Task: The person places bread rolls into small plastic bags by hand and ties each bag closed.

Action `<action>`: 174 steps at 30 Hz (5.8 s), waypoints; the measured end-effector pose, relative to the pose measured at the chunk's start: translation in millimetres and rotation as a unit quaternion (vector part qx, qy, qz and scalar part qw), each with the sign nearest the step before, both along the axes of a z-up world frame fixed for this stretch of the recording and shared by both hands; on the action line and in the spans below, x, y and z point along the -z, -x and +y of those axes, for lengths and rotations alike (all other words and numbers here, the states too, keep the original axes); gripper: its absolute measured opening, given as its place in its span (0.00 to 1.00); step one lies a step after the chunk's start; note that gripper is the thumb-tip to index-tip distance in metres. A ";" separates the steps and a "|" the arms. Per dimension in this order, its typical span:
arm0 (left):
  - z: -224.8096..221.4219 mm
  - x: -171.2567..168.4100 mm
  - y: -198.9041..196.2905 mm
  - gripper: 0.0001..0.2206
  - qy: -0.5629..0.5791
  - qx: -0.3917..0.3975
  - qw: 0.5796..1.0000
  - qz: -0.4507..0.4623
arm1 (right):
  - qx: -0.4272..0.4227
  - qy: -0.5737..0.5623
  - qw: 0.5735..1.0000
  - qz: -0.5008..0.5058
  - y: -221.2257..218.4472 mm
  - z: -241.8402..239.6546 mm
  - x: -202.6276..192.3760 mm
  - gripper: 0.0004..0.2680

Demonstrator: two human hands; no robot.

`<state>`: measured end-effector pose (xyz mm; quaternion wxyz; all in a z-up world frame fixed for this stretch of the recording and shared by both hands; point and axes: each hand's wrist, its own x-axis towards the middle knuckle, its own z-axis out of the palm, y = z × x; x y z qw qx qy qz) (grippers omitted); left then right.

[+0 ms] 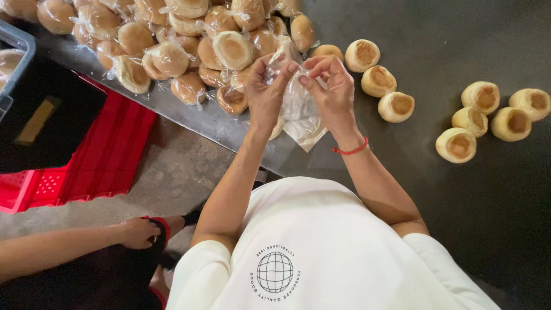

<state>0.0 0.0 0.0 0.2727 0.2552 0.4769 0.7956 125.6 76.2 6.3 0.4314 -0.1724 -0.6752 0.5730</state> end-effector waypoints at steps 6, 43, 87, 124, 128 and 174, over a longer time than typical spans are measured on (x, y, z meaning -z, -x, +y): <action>9.6 30.8 5.3 0.10 -0.008 0.025 0.999 -0.026 | -0.014 0.109 0.994 0.016 -9.4 12.0 -1.7 0.02; -72.5 -9.9 23.7 0.11 0.032 -0.099 0.982 0.156 | 0.062 -0.413 0.788 -0.453 -44.0 98.2 147.7 0.31; -16.0 -46.1 -6.0 0.29 0.127 0.129 0.915 0.359 | -0.085 0.255 0.947 0.175 -33.6 11.4 -24.2 0.21; -34.8 -88.1 18.3 0.05 0.070 0.032 0.877 0.474 | -0.004 -0.044 0.991 -0.125 -53.3 11.0 -111.8 0.02; -38.4 -88.5 13.8 0.03 0.000 0.105 0.940 0.326 | -0.180 0.172 0.964 0.088 -57.0 10.8 -99.2 0.01; -161.6 1.8 81.4 0.09 0.206 -0.042 0.977 0.040 | -0.157 -0.386 0.889 -0.188 59.4 -73.0 -51.5 0.03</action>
